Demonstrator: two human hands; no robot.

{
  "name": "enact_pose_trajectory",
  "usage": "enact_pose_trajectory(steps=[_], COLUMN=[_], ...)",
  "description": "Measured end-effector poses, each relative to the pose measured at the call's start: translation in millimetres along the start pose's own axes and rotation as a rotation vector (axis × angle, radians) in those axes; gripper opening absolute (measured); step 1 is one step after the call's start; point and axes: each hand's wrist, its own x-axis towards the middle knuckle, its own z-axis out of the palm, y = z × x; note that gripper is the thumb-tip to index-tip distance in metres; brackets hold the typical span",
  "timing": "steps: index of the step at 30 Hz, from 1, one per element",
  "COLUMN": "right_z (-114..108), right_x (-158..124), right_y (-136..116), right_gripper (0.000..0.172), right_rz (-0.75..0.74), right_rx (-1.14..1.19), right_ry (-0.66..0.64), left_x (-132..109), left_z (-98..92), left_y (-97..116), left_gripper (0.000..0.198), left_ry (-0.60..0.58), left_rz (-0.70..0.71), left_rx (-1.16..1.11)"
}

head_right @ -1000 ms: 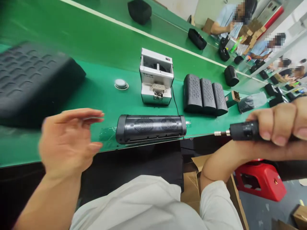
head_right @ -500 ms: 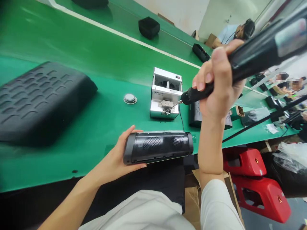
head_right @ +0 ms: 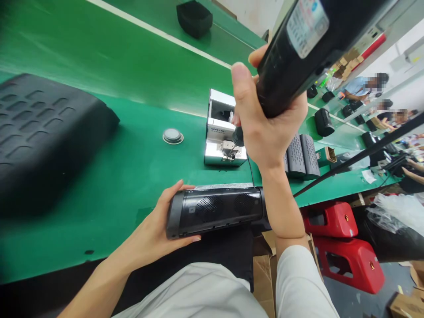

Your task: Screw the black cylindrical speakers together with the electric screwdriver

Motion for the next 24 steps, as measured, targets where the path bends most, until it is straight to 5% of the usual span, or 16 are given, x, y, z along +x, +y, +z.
enact_pose_trajectory(steps=[9,14,24], right_z=[-1.5,2.1,9.6], right_x=[8.3,9.9,4.9], right_y=[24.4,36.0,57.4], right_gripper=[0.021,0.014,0.034], right_rz=[-0.145,-0.095,-0.102], right_rx=[0.038,0.001,0.149], right_ry=[0.058,0.070,0.019], left_x=[2.3,4.8,11.5], left_z=[0.4,-0.5,-8.8], left_y=[-0.6,1.0,10.7], left_gripper=[0.121,0.124,0.120], left_ry=[0.008,0.009,-0.022], left_rz=[0.032,0.046,0.084], left_rx=[-0.002,0.014,0.027])
